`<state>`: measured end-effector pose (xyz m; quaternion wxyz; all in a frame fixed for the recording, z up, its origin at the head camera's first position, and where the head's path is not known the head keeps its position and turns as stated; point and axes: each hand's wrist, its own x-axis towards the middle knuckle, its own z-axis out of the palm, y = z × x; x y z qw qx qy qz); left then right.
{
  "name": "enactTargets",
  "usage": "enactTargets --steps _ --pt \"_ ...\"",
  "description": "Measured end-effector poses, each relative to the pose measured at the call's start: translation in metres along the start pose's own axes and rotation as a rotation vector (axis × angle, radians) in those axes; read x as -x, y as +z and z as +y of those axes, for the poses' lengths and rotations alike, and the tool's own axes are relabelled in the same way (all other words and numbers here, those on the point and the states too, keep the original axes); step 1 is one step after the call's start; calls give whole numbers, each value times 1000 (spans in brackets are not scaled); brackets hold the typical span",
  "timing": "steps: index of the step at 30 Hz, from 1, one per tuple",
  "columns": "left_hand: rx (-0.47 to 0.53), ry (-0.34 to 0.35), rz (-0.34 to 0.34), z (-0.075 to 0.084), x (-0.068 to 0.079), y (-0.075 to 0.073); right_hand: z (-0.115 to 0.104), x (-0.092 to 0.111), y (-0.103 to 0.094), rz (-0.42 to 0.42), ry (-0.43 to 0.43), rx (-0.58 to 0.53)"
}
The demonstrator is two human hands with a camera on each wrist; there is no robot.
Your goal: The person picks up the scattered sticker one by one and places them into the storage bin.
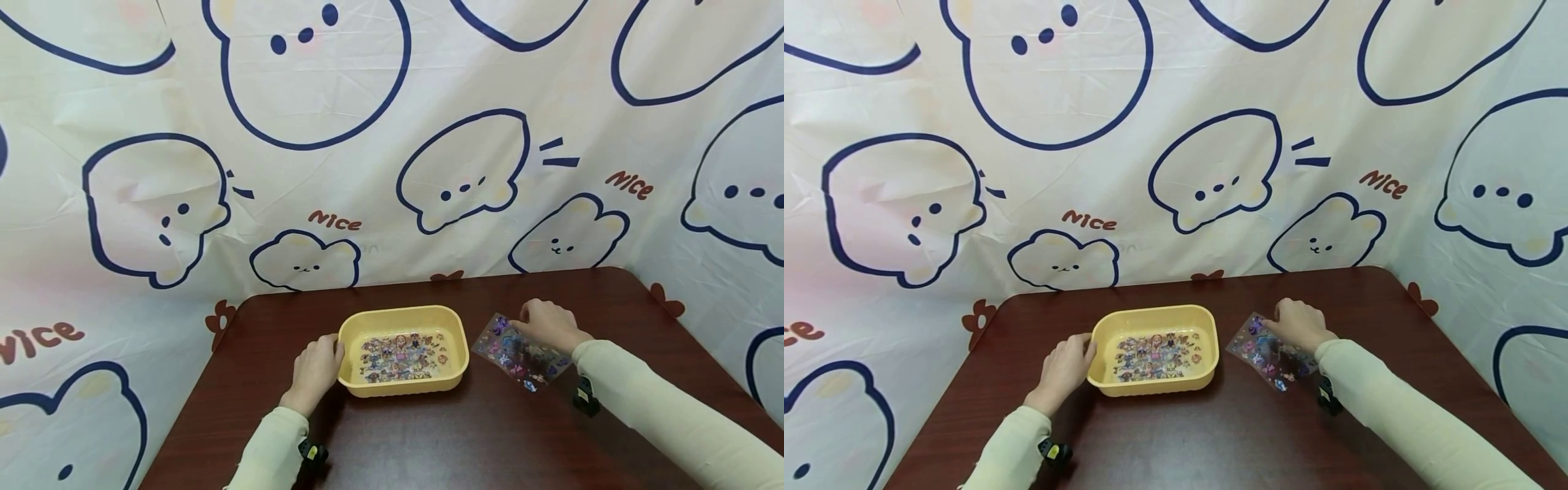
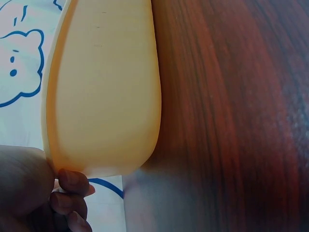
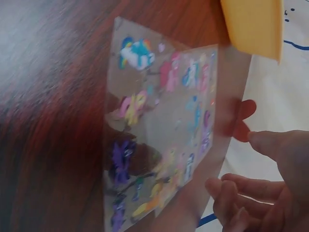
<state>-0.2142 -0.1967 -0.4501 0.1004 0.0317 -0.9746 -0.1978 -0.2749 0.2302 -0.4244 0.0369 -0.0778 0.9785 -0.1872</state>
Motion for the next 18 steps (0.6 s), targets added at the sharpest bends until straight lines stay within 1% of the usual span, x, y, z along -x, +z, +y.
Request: enactTargets --steps 8,14,18 --pt "1 -1 -2 0 0 0 12 3 3 -41 12 47" --pt "0 -3 -5 0 0 -1 17 4 -1 -109 43 95" --pt "-1 4 -1 0 0 -1 18 4 -3 -148 68 104"
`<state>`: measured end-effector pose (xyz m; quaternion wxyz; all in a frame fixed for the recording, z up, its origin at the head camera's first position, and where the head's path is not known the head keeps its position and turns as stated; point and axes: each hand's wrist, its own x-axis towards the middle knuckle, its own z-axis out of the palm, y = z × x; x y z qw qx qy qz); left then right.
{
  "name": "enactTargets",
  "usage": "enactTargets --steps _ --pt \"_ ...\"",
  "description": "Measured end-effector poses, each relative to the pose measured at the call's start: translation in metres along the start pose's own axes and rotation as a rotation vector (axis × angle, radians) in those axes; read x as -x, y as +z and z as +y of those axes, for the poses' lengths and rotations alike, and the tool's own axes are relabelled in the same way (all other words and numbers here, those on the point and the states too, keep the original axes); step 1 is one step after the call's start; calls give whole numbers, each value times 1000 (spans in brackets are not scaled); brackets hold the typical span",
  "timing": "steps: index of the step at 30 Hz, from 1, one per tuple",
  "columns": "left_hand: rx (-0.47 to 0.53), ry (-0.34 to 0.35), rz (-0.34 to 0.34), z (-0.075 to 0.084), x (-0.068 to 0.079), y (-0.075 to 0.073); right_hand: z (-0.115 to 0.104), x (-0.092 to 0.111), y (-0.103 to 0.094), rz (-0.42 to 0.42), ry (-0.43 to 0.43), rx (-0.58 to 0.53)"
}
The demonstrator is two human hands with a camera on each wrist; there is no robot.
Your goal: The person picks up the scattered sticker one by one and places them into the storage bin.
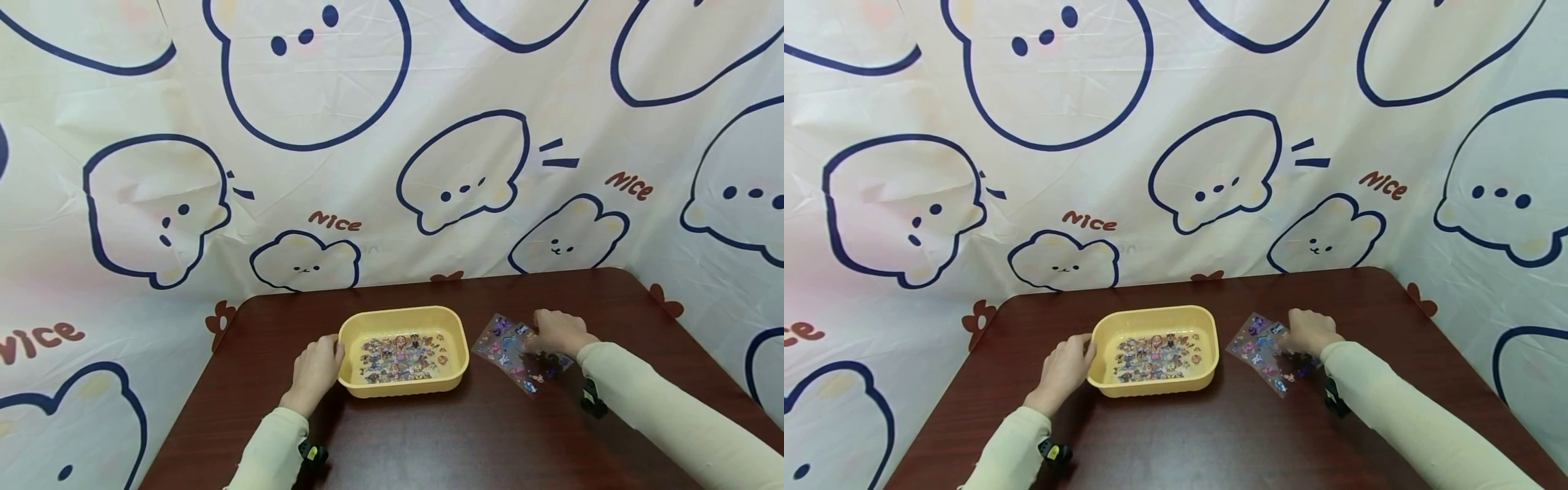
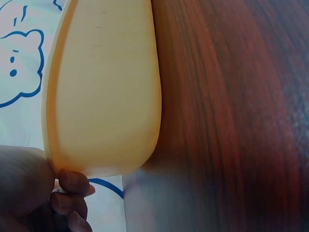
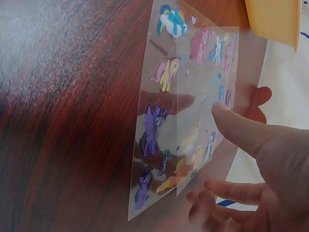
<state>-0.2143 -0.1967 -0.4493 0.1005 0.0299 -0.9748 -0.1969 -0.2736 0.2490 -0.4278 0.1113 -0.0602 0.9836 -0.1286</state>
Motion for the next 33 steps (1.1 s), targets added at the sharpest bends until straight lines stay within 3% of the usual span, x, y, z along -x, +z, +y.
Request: enactTargets --steps 22,33 --pt "-6 -10 2 0 0 -1 14 -6 0 -72 50 -81" --pt "-3 -7 -10 1 0 0 10 -3 -5 -85 55 -54"
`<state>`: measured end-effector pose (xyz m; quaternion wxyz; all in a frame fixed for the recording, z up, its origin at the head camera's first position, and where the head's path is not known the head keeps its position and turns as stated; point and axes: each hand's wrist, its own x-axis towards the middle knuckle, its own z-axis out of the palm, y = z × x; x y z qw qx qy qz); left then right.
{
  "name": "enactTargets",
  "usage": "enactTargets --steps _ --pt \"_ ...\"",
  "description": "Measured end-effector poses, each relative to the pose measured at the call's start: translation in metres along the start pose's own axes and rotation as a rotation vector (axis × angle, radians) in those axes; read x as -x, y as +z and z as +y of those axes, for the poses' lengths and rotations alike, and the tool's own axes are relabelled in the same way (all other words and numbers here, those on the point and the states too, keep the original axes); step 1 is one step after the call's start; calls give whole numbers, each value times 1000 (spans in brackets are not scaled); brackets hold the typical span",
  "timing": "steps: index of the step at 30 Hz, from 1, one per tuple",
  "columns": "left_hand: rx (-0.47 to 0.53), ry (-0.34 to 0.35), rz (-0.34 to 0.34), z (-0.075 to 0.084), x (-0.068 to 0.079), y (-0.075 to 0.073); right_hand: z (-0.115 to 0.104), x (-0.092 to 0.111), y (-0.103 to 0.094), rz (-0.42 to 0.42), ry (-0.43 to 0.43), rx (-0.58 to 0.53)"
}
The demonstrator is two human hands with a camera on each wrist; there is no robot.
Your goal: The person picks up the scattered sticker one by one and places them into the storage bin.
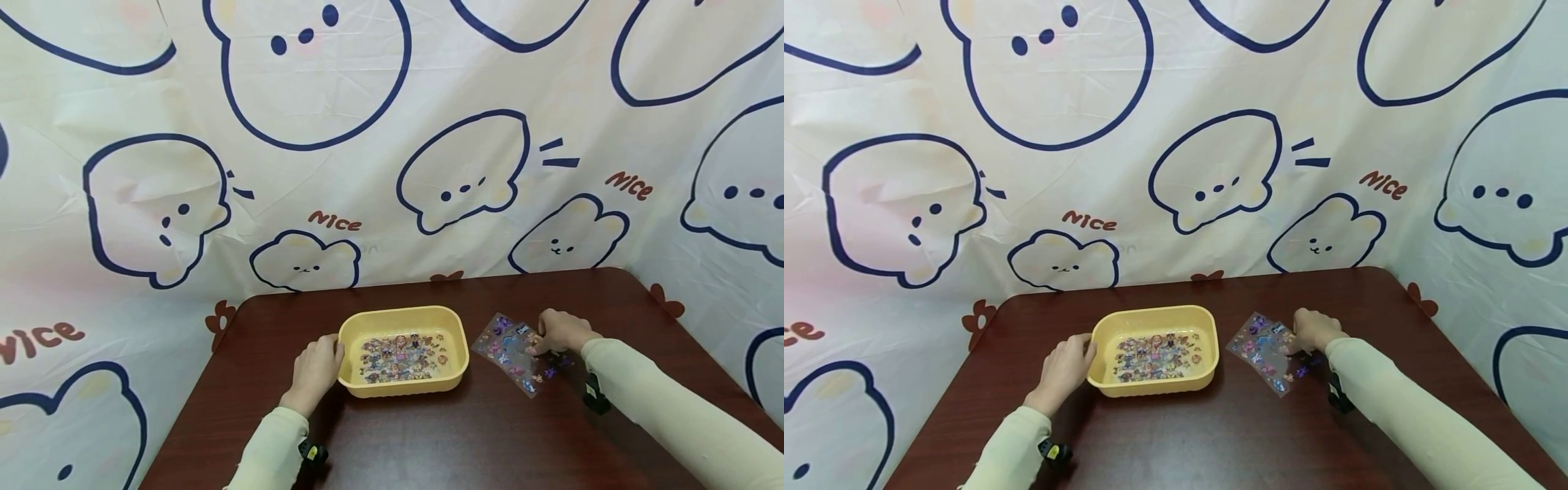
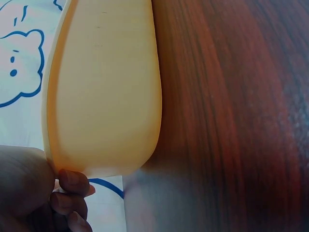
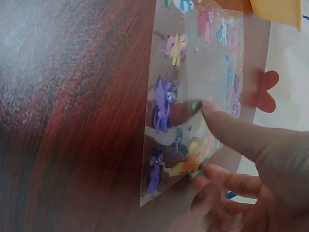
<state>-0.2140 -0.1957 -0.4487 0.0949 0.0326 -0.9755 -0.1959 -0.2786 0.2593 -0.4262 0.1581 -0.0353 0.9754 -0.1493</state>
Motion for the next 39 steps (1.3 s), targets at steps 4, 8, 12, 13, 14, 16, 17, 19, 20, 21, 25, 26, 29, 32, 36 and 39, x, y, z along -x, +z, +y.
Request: enactTargets --steps 4,8,12,13,14,16,17,19,20,21,25,26,29,32,36,39 --pt "-2 -4 -6 1 0 0 3 1 -2 -24 -1 58" --pt "-7 -7 0 0 -1 0 3 -1 -1 -40 -3 86" --pt "-5 -13 -9 1 -1 0 3 -2 2 -38 -14 77" --pt "-4 -15 -11 1 0 0 3 -2 2 -36 -20 67" --pt "-3 -17 -12 1 0 0 3 -2 3 -34 -24 60" --pt "-2 -19 -12 1 0 0 3 -2 3 -34 -27 43" --pt "-2 -20 -11 0 0 0 4 -2 3 -35 -30 36" --pt "-3 -20 -8 0 0 0 4 -3 3 -36 -33 21" --pt "-2 -19 -7 0 0 0 5 -3 3 -36 -34 12" --pt "-2 -18 -6 0 0 0 5 -3 3 -34 -35 1" --pt "-3 -13 -3 0 -1 0 7 -3 4 -33 -43 -52" --pt "-2 -10 -3 0 -1 0 7 -3 4 -35 -47 -62" --pt "-3 -7 -1 0 -1 0 8 -3 3 -48 -49 -67" --pt "-3 -7 -3 1 -1 0 6 -4 3 -45 -56 -39" --pt "-5 -11 -12 1 -1 0 0 -5 10 6 -87 8" --pt "-7 -12 -13 0 -1 0 -7 -5 18 49 -107 43"
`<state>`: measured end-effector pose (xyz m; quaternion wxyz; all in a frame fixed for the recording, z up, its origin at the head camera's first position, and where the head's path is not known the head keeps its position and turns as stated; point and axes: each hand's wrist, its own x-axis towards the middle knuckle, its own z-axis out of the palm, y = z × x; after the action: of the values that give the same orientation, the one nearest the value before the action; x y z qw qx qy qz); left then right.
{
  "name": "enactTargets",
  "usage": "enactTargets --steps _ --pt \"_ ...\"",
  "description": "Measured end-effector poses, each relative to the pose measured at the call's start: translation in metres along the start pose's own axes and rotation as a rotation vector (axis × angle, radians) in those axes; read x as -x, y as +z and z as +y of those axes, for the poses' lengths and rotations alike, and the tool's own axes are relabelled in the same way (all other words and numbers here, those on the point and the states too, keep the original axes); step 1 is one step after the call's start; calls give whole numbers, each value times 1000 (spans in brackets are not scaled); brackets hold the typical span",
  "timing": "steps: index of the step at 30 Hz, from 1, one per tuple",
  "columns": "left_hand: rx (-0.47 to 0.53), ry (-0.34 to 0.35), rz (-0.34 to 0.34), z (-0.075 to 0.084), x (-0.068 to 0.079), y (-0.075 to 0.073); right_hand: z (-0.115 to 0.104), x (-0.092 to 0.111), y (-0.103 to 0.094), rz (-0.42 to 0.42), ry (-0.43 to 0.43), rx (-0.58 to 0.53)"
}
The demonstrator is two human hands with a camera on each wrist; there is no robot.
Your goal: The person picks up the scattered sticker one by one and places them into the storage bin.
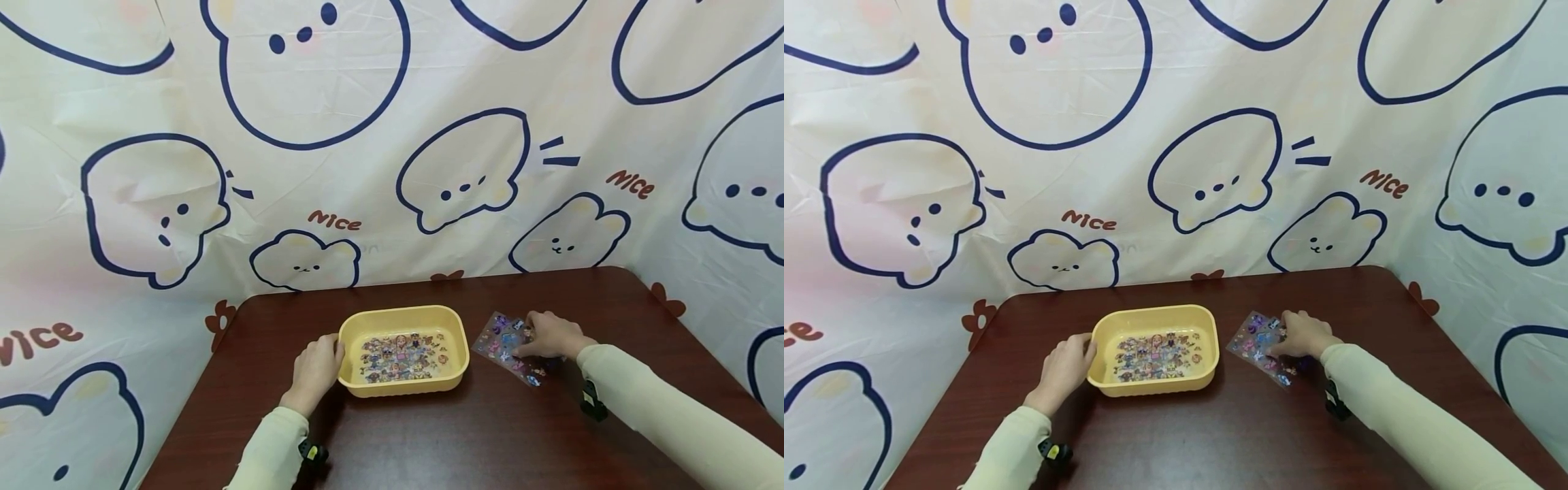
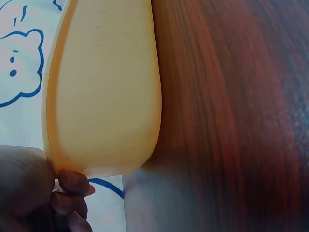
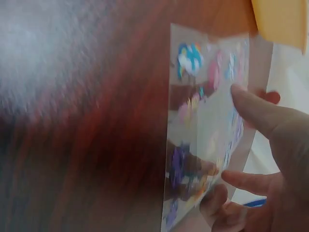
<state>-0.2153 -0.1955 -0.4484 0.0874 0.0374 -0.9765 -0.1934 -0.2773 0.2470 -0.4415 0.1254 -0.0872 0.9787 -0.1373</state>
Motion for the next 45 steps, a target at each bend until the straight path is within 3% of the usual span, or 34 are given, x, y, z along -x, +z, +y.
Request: enactTargets --steps 9,19,30,36,45 --pt "-9 4 8 -1 0 1 -14 5 11 41 -15 62" --pt "5 20 46 -2 1 1 -13 5 14 56 -22 15" --pt "3 21 24 -2 1 2 -9 4 12 63 -62 -6" --pt "-4 23 27 -2 2 2 -2 4 7 109 -3 -8" --pt "-3 17 19 -1 1 1 10 -1 -2 70 80 -51"
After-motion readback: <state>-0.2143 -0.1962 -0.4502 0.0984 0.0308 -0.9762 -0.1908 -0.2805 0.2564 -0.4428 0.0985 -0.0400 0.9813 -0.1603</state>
